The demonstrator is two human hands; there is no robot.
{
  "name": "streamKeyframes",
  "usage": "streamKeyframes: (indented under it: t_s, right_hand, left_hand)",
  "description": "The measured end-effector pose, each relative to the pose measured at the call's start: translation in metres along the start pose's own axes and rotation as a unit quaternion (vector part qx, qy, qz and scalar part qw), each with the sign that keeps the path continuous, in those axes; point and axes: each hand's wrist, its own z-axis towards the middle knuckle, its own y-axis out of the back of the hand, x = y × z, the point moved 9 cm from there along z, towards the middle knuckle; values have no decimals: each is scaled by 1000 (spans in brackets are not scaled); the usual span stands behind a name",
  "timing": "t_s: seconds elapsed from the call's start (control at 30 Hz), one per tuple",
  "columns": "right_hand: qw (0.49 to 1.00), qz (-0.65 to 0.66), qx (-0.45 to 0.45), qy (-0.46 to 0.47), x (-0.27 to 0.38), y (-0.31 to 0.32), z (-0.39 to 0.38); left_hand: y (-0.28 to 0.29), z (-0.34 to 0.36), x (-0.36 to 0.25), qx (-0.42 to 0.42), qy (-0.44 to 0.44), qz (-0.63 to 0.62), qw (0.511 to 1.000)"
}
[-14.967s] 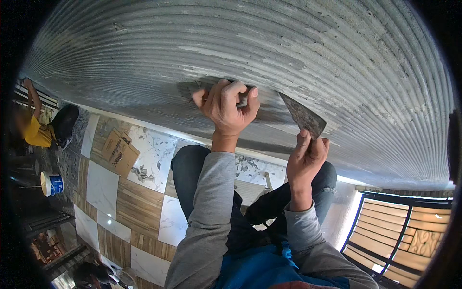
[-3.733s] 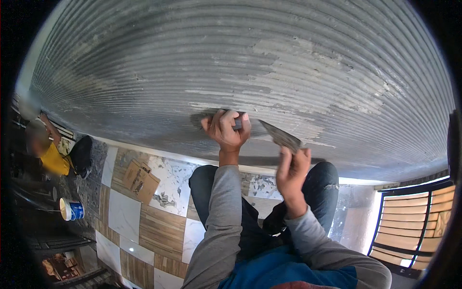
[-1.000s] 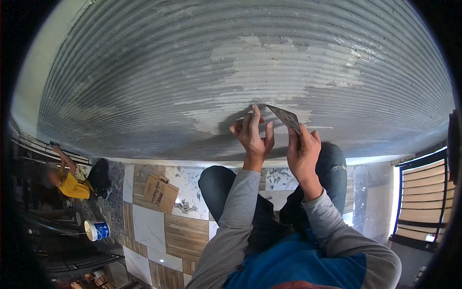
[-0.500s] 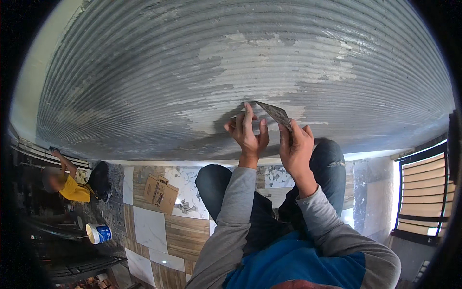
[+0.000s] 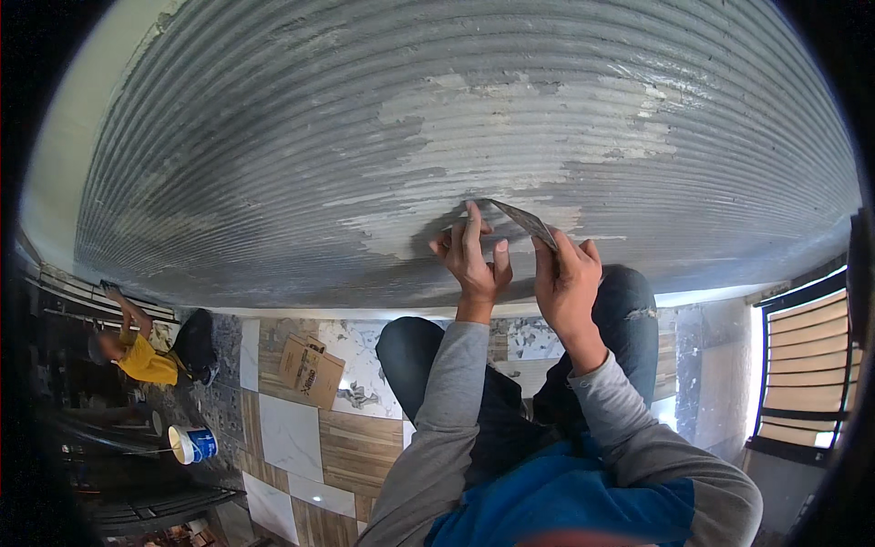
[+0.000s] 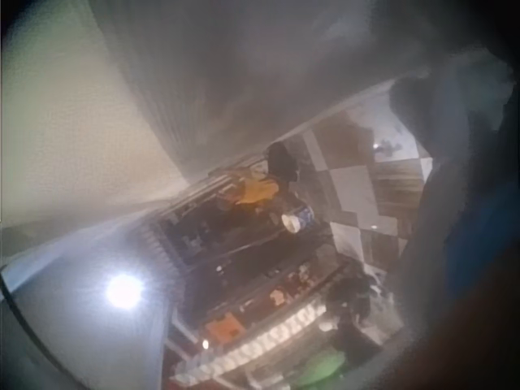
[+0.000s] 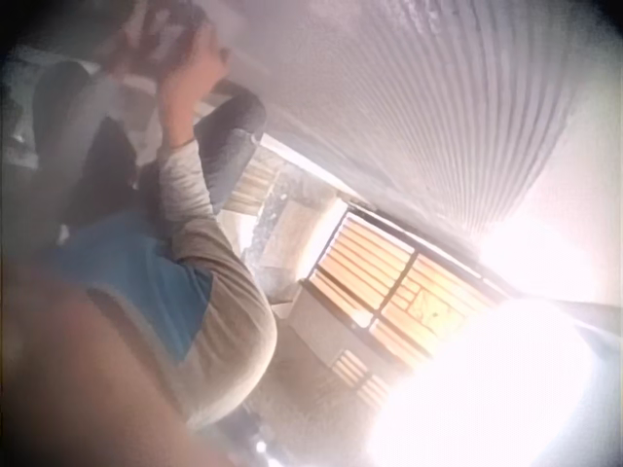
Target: Apply wall compound or plaster to a textured wall using a metal putty knife.
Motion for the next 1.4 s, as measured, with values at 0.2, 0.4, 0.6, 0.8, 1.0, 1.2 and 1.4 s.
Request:
streamKeyframes:
  t_s: [0.2, 0.4, 0.6, 0.8, 1.0, 1.2, 1.4]
  right_hand:
    - [999, 15, 28, 2, 5, -10, -8]
    - [1000, 4, 7, 10, -6, 0, -6]
    - [999, 38, -9, 2, -6, -13, -12]
    - [999, 39, 16, -2, 1, -13, -4]
    - [999, 16, 39, -7, 6, -15, -7]
    - [1000, -9, 13, -13, -18, 1, -18]
    - [1000, 15, -1, -3, -9, -8, -11]
  left_hand:
    - [2, -3, 1, -1, -4, 9, 1000]
    - [-1, -2, -1, 9, -9, -1, 1000]
    - [0, -3, 2, 7, -11, 8, 1000]
    - [0, -1, 3, -3, -19, 8, 1000]
    - [2, -7, 10, 15, 8, 12, 1000]
    - [-1, -3, 2, 15, -4, 12, 1000]
    - [0, -1, 3, -4, -26, 17, 1000]
